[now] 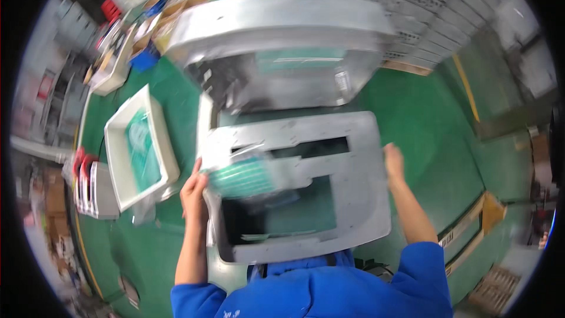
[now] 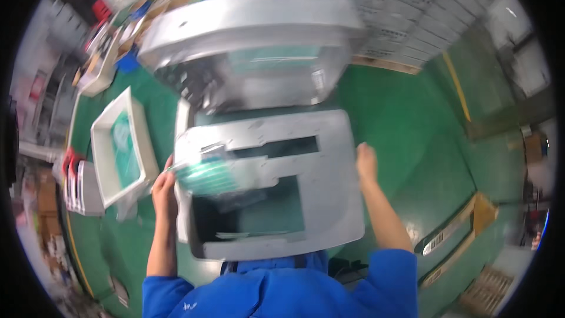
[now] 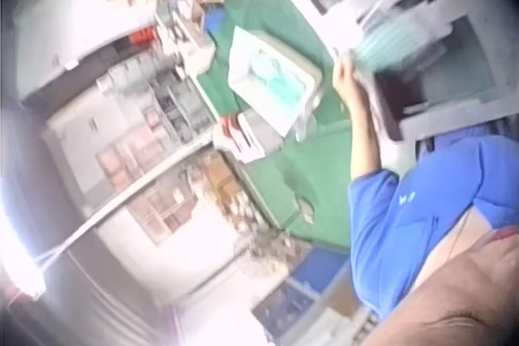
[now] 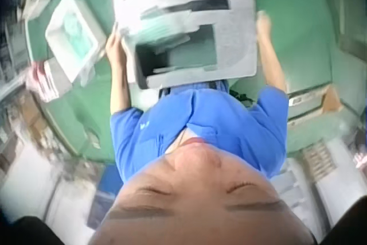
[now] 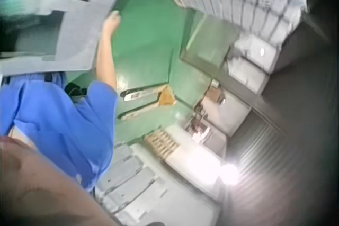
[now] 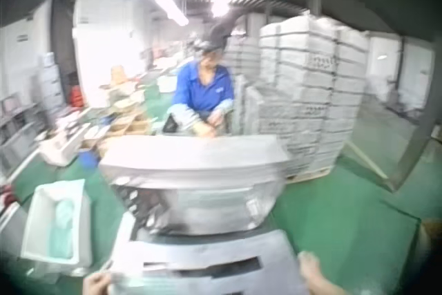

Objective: Applying small green circular stickers to the inside of metal enclosures.

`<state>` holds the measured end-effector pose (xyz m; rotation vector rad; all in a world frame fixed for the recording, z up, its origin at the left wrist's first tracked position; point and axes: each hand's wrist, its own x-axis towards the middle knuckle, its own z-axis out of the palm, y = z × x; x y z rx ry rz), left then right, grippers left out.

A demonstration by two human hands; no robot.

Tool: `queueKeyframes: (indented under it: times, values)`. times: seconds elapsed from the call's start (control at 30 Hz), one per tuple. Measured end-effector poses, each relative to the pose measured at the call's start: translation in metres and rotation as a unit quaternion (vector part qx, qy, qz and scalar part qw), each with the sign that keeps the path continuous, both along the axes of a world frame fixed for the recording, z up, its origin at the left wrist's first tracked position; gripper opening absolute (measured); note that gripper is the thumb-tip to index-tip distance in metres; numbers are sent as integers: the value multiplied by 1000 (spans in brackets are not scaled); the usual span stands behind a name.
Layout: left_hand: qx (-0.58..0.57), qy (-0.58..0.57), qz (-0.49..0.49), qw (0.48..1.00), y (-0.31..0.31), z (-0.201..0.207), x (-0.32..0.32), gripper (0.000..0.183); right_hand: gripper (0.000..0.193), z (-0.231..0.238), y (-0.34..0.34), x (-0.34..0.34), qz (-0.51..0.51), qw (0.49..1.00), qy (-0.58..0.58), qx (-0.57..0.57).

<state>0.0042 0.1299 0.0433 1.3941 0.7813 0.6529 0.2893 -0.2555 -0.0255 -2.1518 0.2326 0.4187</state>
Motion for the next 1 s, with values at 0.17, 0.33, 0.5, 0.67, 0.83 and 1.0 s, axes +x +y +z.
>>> queueKeyframes:
  times: [0.17,0.33,0.5,0.67,0.83,1.0]
  values:
    - [-81,9,-54,995,-70,57,10,9,31,141,128,-97,373,868,-221,243]
    - [-34,-76,-98,992,-98,49,6,3,35,172,166,-141,566,797,-203,47]
    - [34,-109,-117,986,-103,33,8,4,20,133,167,-127,519,825,19,223]
    - [96,-91,-133,982,-101,20,10,4,15,119,179,-139,450,845,51,283]
    - [85,-70,-126,986,-98,7,15,5,12,107,182,-140,401,864,84,291]
    - [82,-42,-123,988,-96,-3,22,6,10,95,185,-141,402,877,-57,257]
